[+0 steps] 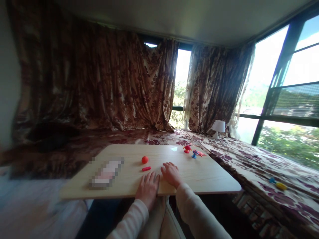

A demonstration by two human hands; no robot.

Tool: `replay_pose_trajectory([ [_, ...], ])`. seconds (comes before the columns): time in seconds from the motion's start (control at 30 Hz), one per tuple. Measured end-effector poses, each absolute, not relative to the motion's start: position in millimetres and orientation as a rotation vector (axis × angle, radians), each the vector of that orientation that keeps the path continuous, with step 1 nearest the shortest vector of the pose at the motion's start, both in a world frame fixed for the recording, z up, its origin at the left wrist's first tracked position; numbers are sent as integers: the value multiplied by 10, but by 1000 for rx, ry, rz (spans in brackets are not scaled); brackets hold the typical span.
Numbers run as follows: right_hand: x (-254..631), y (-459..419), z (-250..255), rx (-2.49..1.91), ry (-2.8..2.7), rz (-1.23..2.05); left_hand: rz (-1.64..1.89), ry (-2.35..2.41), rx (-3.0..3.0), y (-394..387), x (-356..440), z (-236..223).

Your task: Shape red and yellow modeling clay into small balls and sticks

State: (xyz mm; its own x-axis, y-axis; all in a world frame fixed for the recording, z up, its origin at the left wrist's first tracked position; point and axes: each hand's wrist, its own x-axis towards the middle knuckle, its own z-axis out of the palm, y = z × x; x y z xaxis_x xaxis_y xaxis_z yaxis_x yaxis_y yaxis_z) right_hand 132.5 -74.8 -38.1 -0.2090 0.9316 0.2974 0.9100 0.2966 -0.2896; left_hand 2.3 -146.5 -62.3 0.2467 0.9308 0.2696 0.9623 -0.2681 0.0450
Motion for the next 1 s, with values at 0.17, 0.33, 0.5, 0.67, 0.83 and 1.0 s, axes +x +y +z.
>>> replay_pose_trajectory([
  [0.17,1816,-724,-441,-1505,-2218,216,-421,-1831,-2388,-1472,3,-660],
  [0.33,2050,-1160,-645,-1246,-2151,297,-439,-1820,-2395,-1481,7,-653],
  [0.5,1705,-1299,-548,-1255,-2219,172,-369,-1823,-2379,-1501,21,-603],
  [0.67,1331,-942,-443,-1488,-2162,-42,-332,-1829,-2370,-1499,31,-578],
  [0.83,1599,-632,-430,-1511,-2158,84,-361,-1843,-2378,-1491,32,-580],
  [1.0,1911,-888,-555,-1370,-2168,133,-369,-1872,-2367,-1490,38,-590],
])
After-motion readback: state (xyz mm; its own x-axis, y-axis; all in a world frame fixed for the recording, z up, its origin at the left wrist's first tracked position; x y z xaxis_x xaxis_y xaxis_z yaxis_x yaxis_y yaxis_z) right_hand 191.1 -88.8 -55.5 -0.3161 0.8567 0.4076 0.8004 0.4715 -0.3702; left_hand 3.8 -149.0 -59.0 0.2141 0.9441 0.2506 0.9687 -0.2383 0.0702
